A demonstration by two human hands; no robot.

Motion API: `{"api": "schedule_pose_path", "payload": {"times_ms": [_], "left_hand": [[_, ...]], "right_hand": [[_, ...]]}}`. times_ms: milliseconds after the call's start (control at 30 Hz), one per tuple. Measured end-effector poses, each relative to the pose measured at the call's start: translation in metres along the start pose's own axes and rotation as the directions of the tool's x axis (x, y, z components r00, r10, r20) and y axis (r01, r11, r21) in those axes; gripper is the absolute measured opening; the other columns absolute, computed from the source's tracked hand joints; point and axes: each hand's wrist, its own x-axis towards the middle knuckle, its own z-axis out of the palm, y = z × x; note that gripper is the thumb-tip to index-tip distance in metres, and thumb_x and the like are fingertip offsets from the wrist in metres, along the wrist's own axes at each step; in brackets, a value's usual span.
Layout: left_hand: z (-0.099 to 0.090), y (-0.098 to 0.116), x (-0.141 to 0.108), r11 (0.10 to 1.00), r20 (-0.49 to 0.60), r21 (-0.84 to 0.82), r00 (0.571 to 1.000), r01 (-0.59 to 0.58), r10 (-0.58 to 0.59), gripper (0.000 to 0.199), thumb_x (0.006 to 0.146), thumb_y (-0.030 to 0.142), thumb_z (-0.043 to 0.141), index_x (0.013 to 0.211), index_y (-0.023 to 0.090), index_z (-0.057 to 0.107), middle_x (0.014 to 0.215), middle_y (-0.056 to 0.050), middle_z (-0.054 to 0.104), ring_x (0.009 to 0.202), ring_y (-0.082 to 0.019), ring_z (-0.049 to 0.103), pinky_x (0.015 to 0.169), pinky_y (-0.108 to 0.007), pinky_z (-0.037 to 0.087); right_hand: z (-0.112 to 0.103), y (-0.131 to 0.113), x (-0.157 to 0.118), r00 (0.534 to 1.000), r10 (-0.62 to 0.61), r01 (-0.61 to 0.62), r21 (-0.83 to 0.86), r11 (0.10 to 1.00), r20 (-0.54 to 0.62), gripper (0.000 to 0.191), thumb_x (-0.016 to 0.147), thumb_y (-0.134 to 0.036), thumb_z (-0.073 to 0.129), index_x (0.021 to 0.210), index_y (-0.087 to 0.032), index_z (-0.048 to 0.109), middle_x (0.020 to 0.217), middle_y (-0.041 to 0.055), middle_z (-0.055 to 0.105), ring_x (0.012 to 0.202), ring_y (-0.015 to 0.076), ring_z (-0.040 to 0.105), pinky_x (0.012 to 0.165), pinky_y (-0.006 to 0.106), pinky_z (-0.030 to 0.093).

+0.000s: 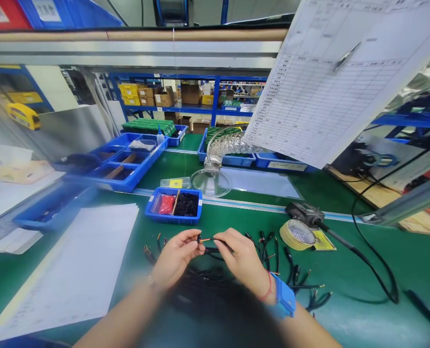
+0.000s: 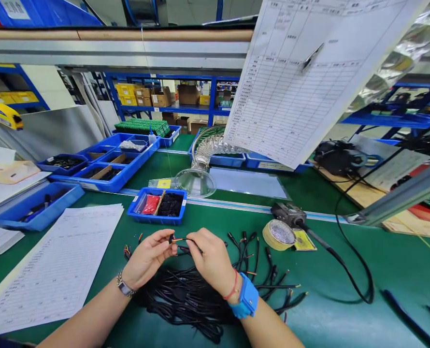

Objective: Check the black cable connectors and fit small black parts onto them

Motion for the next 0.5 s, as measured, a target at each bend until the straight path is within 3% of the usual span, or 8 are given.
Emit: {"api": "schedule_pose_path", "payload": {"times_ms": [167,333,500], "left_hand": [[-0.0001,-0.0016,-0.0002,0.994,-0.031,0.102,0.999,-0.038,0.042,0.023,0.067,0.018,0.064,0.090,0.015,0.060,0.077,-0.002,0.059,0.071,-0.013,0.058,0.072,-0.028,0.044],[-0.0024,-0.0043,-0.0008,0.946,-0.078,0.318,0.993,-0.061,0.091,0.025,0.063,0.019,0.068,0.088,0.015,0.062,0.078,-0.003,0.063,0.074,-0.014,0.058,0.076,-0.029,0.044],[-0.0027,-0.0034,-0.0024,0.870,-0.059,0.483,0.988,-0.097,0.143,0.022,0.062,0.021,0.068,0.083,0.016,0.066,0.078,-0.005,0.065,0.075,-0.017,0.059,0.074,-0.030,0.046]], "right_hand": [[0.0022,0.0004,-0.0035,1.000,-0.019,0.018,-0.077,0.997,-0.019,0.016,0.084,-0.020,0.042,0.091,-0.018,0.057,0.075,0.0048,0.056,0.068,0.0141,0.051,0.063,0.028,0.042],[0.0069,-0.0017,-0.0050,0.991,-0.118,0.117,0.019,0.993,0.067,0.020,0.085,-0.018,0.039,0.097,-0.018,0.055,0.081,0.0058,0.056,0.075,0.0138,0.052,0.068,0.027,0.045],[0.0089,-0.0021,-0.0037,0.990,-0.069,0.062,0.060,0.996,0.122,0.018,0.086,-0.021,0.040,0.086,-0.019,0.058,0.074,0.0036,0.057,0.068,0.0124,0.052,0.064,0.025,0.044]]}}
